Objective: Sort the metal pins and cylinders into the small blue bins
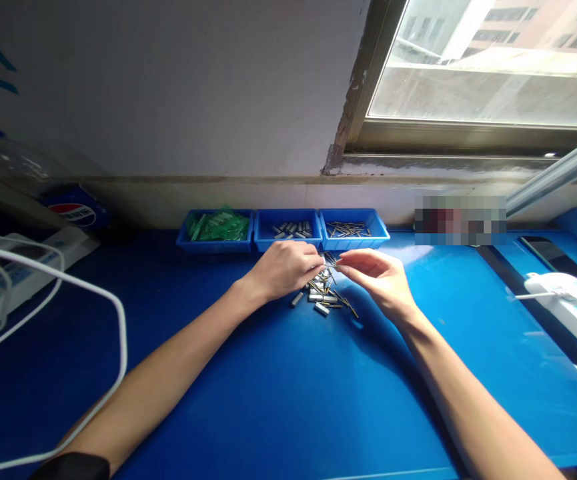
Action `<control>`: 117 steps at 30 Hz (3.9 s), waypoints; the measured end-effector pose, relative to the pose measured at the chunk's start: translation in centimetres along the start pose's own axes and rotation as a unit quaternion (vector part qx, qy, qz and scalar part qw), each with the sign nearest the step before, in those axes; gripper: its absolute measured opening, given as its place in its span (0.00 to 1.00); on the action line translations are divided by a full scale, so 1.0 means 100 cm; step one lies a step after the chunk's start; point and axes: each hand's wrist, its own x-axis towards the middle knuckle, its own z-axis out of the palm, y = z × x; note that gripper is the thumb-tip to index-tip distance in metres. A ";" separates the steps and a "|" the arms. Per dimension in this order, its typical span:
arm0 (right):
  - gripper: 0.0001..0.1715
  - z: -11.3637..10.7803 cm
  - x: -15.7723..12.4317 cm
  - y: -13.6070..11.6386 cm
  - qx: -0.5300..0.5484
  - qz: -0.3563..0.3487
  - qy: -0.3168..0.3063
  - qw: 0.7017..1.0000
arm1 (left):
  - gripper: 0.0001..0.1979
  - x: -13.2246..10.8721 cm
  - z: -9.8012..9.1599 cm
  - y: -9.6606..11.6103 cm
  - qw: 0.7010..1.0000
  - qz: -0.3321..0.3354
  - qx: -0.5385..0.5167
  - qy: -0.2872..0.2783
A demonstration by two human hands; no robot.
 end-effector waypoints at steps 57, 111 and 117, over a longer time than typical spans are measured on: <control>0.14 -0.007 0.009 0.040 -0.340 -0.190 -0.012 0.921 | 0.12 0.000 -0.005 0.001 0.998 -0.066 0.024 -0.004; 0.11 -0.007 0.007 0.030 -0.303 -0.134 -0.007 0.944 | 0.12 -0.002 -0.006 0.003 0.994 -0.097 0.005 -0.050; 0.13 -0.006 0.004 0.025 -0.278 -0.124 0.012 0.952 | 0.12 -0.001 -0.007 0.003 0.994 -0.096 0.005 -0.049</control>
